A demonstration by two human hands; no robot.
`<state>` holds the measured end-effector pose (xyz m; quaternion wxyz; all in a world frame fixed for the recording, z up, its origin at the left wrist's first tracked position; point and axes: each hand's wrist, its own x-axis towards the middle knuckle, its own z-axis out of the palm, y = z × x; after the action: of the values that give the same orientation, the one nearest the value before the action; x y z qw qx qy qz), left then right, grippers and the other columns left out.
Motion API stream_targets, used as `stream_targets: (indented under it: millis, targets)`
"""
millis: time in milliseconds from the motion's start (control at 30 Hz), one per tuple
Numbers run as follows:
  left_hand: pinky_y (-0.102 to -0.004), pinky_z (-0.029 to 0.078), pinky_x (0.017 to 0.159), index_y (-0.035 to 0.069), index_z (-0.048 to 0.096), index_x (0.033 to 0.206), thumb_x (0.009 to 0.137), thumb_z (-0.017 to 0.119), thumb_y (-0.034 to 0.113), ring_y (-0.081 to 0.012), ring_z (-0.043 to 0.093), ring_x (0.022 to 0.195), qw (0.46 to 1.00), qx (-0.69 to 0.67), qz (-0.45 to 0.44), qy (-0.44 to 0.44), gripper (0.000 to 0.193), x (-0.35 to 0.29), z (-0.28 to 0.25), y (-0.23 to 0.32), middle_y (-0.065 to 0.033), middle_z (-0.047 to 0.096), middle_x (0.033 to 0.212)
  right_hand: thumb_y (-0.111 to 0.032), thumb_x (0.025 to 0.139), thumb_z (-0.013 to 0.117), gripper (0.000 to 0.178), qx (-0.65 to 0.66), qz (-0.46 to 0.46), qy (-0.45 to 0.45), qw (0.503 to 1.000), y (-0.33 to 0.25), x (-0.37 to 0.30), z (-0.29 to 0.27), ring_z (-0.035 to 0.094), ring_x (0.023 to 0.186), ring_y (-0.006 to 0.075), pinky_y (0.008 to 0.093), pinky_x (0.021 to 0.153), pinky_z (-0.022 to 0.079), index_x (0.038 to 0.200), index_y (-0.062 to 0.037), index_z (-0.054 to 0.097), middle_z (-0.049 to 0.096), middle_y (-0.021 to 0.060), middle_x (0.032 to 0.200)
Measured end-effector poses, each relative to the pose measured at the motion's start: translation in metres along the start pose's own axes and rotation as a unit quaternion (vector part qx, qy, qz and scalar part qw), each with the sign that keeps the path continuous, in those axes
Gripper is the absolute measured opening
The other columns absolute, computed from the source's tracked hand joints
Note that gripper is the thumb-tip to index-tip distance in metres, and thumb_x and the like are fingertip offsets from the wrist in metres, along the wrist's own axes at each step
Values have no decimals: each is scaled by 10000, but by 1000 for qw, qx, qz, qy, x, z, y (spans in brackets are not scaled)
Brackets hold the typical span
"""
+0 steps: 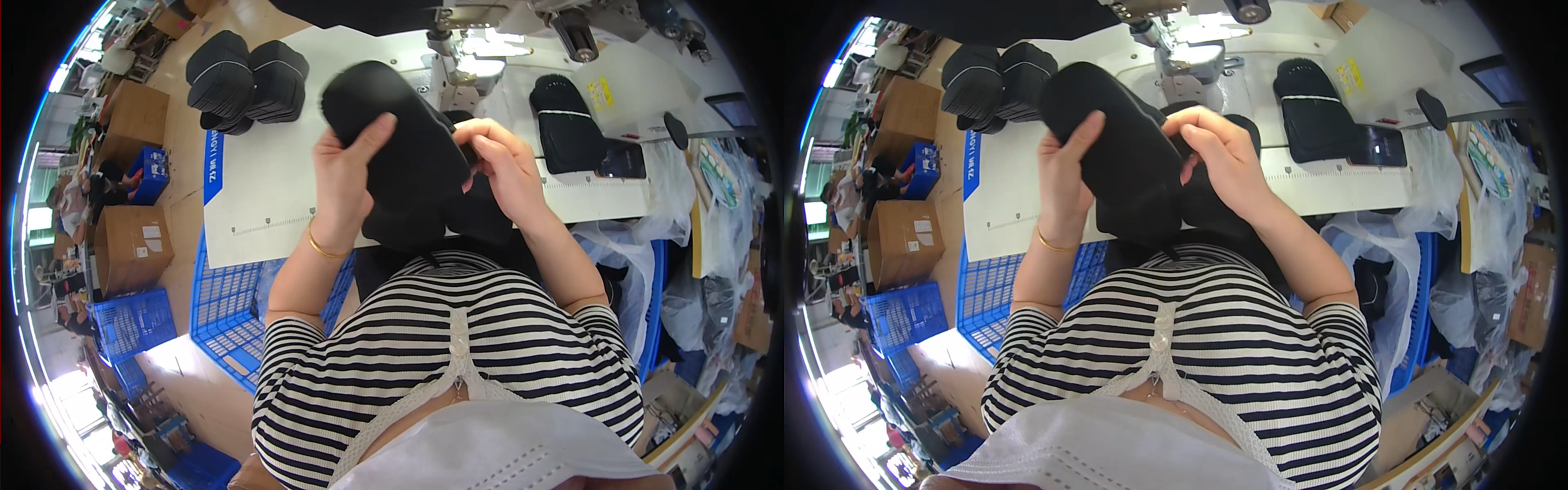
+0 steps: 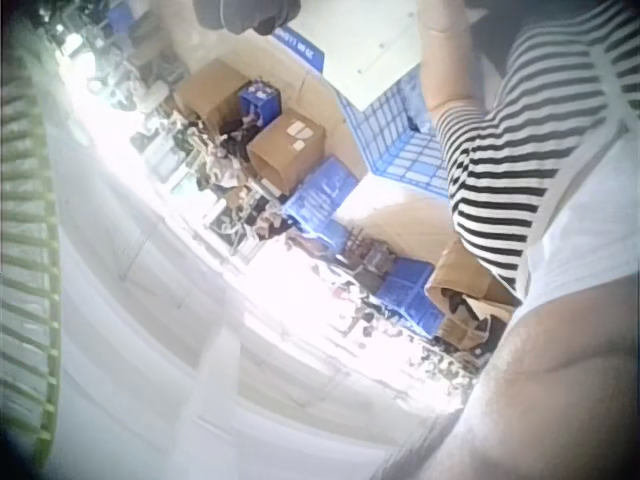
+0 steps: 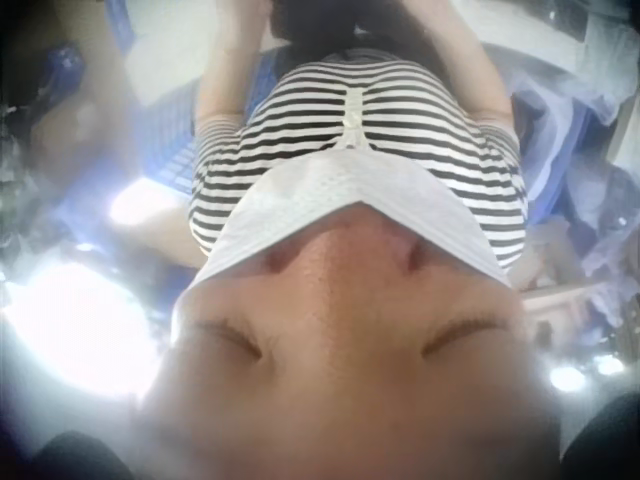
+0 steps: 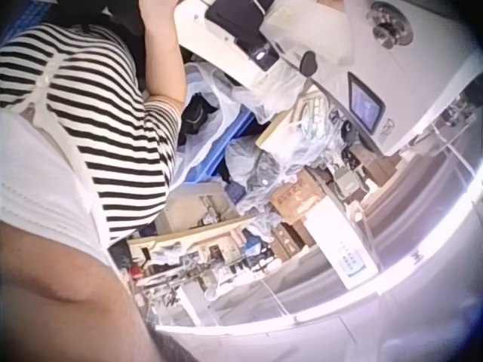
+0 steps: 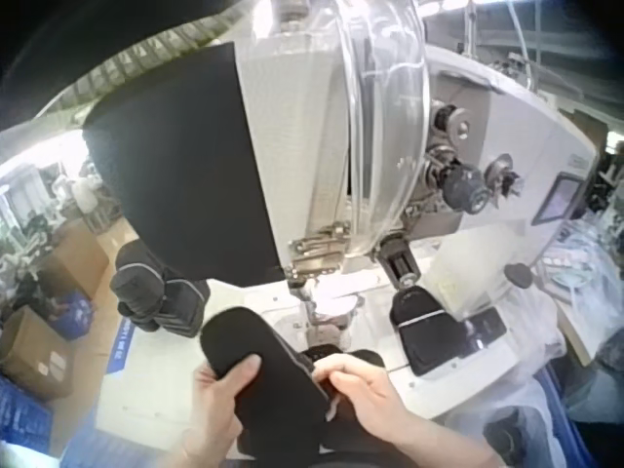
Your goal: The person sews shoe upper pieces together using a sewing machine, repeatedly picking up pieces, aligning their edges by hand, and feeding them through the machine needle.
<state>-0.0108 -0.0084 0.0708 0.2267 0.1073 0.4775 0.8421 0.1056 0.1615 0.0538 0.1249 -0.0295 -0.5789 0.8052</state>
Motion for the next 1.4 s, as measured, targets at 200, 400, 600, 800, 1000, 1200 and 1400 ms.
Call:
stream_targets:
  millis: [200, 400, 600, 800, 1000, 1200, 1400]
  targets:
    - [-291, 549, 826, 24, 662, 1094, 882, 707, -30, -145, 668, 916, 999, -15, 39, 19, 223, 6, -3, -11, -60, 699, 1028, 36, 929, 626, 133, -268, -139, 47, 952, 18, -24, -6, 599, 741, 55, 177, 578, 448, 1061, 41, 607, 600, 53, 966]
    - [-291, 553, 822, 11, 658, 1084, 862, 711, -57, -153, 672, 906, 1000, -23, 3, 2, 238, 6, 1, -11, -73, 700, 1022, -4, 936, 633, 42, -99, -65, 92, 989, 13, -28, -1, 665, 686, 73, 203, 595, 536, 935, 20, 600, 657, 52, 880]
    - [-289, 556, 835, -4, 654, 1081, 825, 738, -80, -156, 676, 912, 998, 26, 52, 5, 279, 17, 0, -8, -80, 703, 1020, 25, 937, 608, 62, -50, -67, 102, 991, 5, -20, 4, 697, 720, 114, 240, 650, 581, 995, 43, 613, 688, 93, 876]
    - [-277, 561, 806, -23, 663, 1067, 814, 755, -60, -157, 687, 871, 993, 101, 30, -49, 272, 52, 13, 13, -91, 714, 985, -97, 978, 575, 208, -144, 39, 19, 989, -14, 1, -7, 704, 679, 126, 222, 569, 540, 1108, 57, 626, 725, 116, 860]
    - [-254, 560, 752, -41, 674, 1063, 812, 768, -12, -156, 695, 839, 971, 224, -24, -84, 269, 96, 31, 29, -107, 718, 976, -155, 987, 554, 214, -72, 7, 53, 996, -20, 20, -9, 702, 607, 145, 220, 505, 507, 1024, 44, 627, 742, 168, 859]
    - [-297, 551, 700, -1, 668, 950, 790, 777, 3, -159, 658, 777, 968, 235, 0, -91, 193, 106, 43, 37, -57, 660, 880, -134, 985, 549, 187, -36, -21, 62, 997, -20, 31, -6, 685, 563, 165, 222, 478, 502, 1021, 39, 611, 730, 207, 834]
    - [-293, 548, 699, 14, 666, 926, 797, 767, 6, -153, 646, 761, 959, 271, -13, -78, 165, 110, 45, 35, -45, 652, 858, -162, 991, 543, 210, -9, -14, 66, 998, -21, 29, -5, 696, 586, 160, 229, 487, 499, 923, 30, 594, 734, 172, 822]
